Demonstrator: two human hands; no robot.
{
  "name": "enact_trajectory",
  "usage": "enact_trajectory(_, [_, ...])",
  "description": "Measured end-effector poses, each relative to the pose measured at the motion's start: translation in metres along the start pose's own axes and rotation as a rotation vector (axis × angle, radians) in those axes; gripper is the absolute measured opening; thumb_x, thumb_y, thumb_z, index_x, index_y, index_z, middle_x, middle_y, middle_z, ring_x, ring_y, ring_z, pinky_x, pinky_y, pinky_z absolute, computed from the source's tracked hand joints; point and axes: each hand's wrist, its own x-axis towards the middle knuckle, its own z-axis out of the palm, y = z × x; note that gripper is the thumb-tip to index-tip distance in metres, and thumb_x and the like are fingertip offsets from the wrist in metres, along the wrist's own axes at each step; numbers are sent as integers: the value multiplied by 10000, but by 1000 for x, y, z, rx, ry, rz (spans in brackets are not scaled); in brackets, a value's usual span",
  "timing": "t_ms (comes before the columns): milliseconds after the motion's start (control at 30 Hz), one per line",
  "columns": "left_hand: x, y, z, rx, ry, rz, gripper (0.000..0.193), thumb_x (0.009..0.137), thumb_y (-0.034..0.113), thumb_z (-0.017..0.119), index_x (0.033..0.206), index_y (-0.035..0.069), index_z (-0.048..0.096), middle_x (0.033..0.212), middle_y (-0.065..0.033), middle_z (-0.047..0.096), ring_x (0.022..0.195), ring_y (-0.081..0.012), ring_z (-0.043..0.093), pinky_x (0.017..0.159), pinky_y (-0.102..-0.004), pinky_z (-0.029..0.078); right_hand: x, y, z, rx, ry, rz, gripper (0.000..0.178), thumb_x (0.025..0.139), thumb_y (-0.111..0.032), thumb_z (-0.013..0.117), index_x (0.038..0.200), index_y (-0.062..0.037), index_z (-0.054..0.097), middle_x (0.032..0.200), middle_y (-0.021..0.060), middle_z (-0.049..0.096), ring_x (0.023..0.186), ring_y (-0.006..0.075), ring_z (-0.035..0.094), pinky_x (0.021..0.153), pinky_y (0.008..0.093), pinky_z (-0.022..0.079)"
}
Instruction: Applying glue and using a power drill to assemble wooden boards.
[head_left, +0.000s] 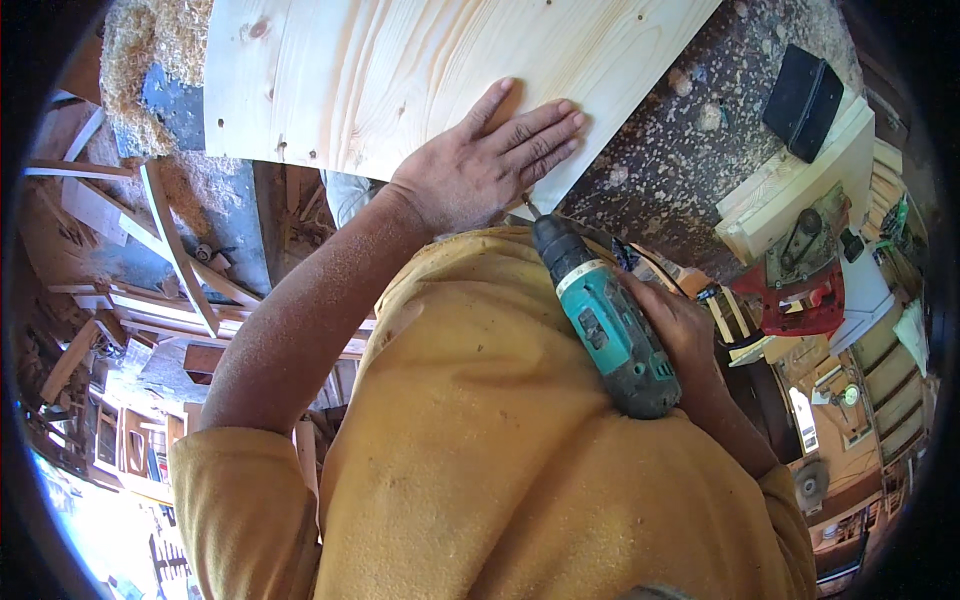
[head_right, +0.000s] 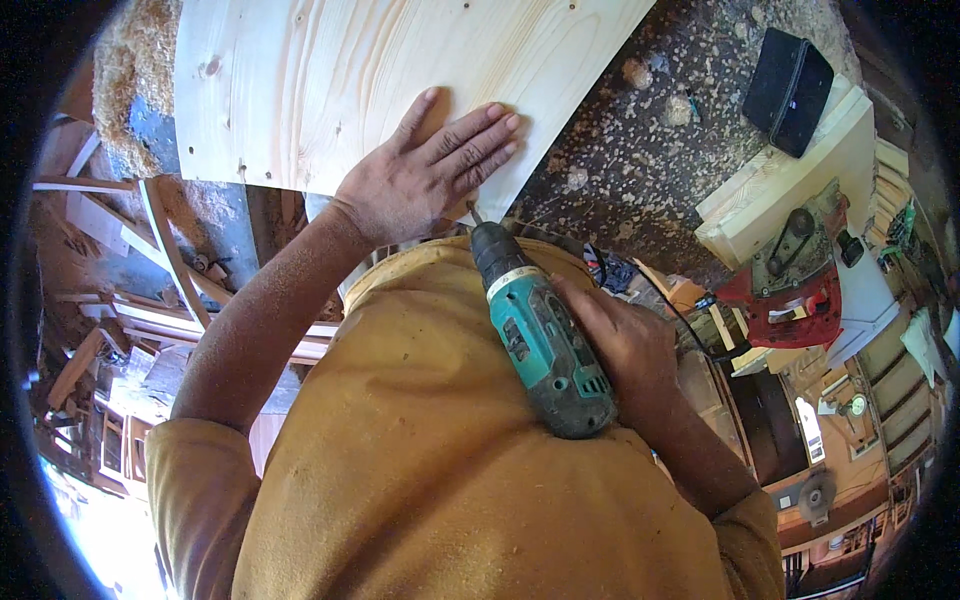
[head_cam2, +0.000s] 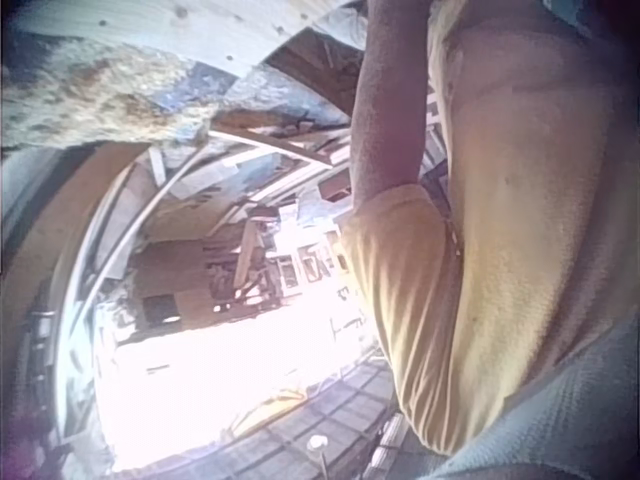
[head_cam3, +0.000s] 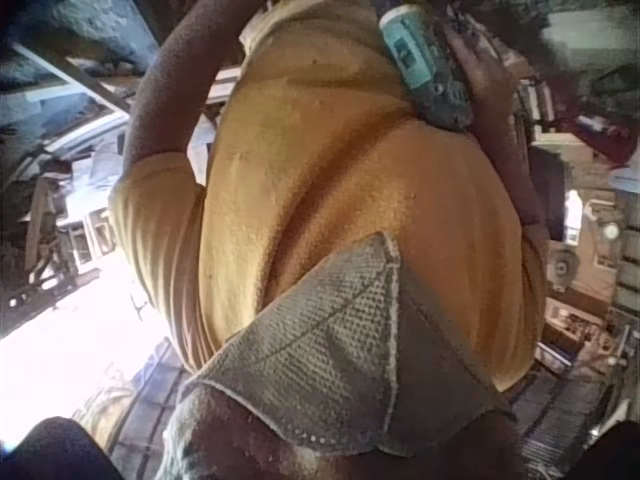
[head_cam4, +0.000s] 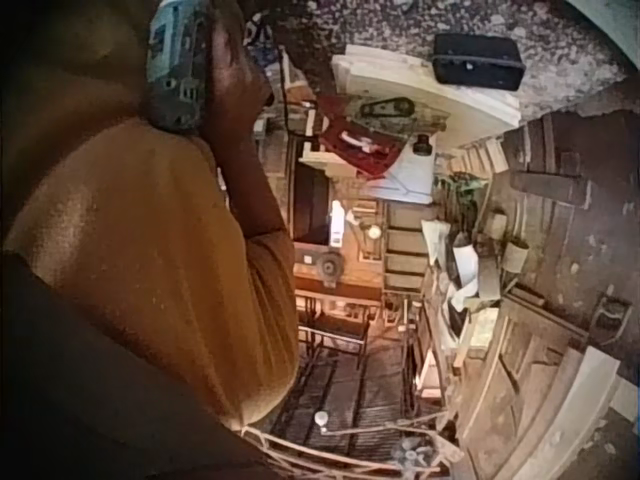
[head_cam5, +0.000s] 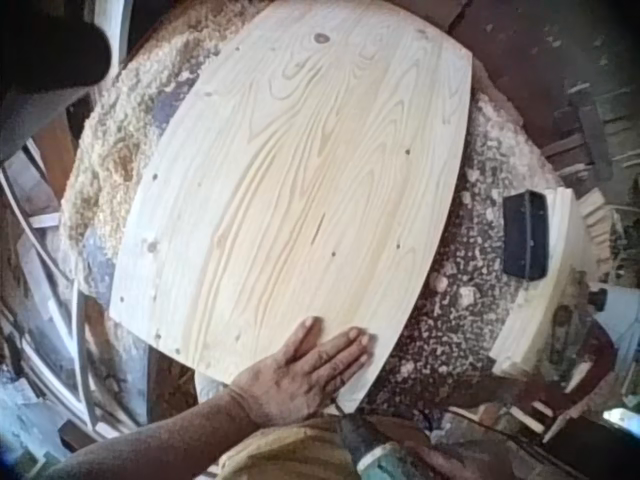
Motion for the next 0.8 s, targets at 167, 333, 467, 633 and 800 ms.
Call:
enact_trajectory(167, [-1, 1, 3, -8, 3, -8, 745, 824, 401, 499, 1477, 191, 211, 1548, 14, 159, 1422, -136, 151, 1143, -531, 80, 3, 2, 5, 99, 99, -60, 552, 742, -143, 640, 1265, -34, 503, 920, 150, 639, 767, 320, 643, 653, 400, 508])
enact_trajectory(333, [0, 0, -1, -50, -23, -5, 738, 819, 380, 487, 1477, 194, 210, 1550, 22, 153, 1423, -133, 148, 1146, -521, 88, -1, 3, 5, 9, 60, -49, 541, 744, -125, 633, 1260, -23, 506, 907, 146, 640, 754, 303, 644, 642, 388, 508])
enact_trajectory(467, [0, 0, 3, 14, 17, -12, 789, 779, 398, 510, 1478, 194, 207, 1551, 24, 150, 1422, -132, 154, 1147, -516, 89, 3, 1, 4, 29, 80, -65, 524, 749, -107, 624, 1256, -28, 515, 900, 137, 643, 744, 288, 645, 627, 376, 507])
enact_trajectory(633, [-1, -1, 0, -36, 9, -8, 804, 770, 423, 519, 1477, 192, 214, 1547, 16, 170, 1418, -133, 170, 1147, -517, 88, 4, 1, 2, 6, 103, -76, 522, 749, -112, 624, 1255, -43, 519, 905, 141, 640, 736, 294, 642, 626, 381, 505])
enact_trajectory(800, [1, -1, 4, 17, 68, 24, 770, 788, 452, 528, 1461, 182, 266, 1530, 7, 226, 1409, -134, 203, 1144, -517, 95, 3, 2, -1, -94, 55, -71, 523, 747, -148, 624, 1254, -72, 522, 975, 131, 640, 769, 302, 637, 668, 388, 504])
